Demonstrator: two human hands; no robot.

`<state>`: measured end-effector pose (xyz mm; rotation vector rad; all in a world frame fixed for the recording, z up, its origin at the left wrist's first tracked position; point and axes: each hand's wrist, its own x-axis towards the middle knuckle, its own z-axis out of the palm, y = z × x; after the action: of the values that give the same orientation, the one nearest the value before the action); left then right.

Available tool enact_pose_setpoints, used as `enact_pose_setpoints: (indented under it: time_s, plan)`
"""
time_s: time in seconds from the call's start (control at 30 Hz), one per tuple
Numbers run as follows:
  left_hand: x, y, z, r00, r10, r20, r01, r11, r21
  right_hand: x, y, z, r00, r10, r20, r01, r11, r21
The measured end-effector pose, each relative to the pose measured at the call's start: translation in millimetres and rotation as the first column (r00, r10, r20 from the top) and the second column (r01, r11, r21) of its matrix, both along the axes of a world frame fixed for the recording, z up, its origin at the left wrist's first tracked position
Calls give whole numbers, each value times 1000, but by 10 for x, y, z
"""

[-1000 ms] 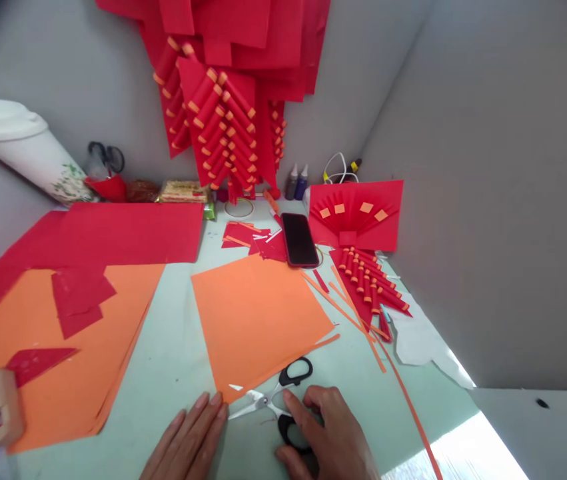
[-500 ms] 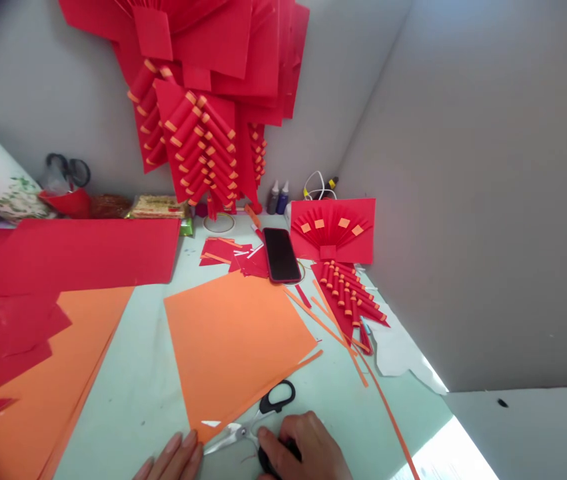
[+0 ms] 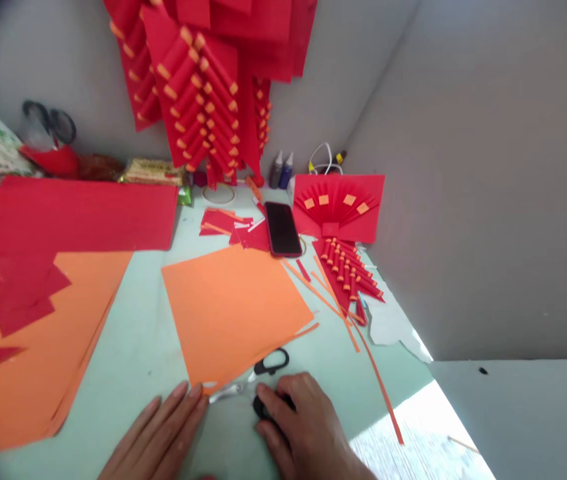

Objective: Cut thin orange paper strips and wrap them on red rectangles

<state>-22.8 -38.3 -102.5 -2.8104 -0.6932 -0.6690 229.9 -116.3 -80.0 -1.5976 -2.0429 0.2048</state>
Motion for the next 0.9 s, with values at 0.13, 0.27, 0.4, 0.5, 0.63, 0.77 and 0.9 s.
enact_pose_setpoints:
  time_s: [0.13, 0.27, 0.4, 0.5, 0.63, 0.77, 0.9]
  plan:
    - [30, -103, 147, 998, 53, -20, -55, 994, -99, 4, -44, 64, 1000, 18, -7, -18, 995, -99]
    - [28, -160, 178, 996, 83, -17, -85, 982, -171, 21, -57, 75, 1000, 22, -2, -22, 994, -109]
    - [11, -128, 227, 997, 59, -52, -68, 980, -187, 28, -67, 79, 1000, 16, 17, -14, 994, -107]
    - [29, -73, 281, 994, 14, -113, -32, 986, -161, 34, -66, 84, 999, 33, 18, -31, 993, -117]
    - [77, -7, 314, 988, -25, -150, 0, 987, -160, 45, -51, 103, 997, 63, 34, -58, 989, -137]
    - [90, 6, 305, 989, -33, -142, 4, 980, -198, 48, -45, 122, 997, 70, 34, -64, 986, -155]
    - [57, -8, 295, 994, -3, -112, -26, 967, -255, 43, -46, 124, 995, 77, 64, -65, 982, -178]
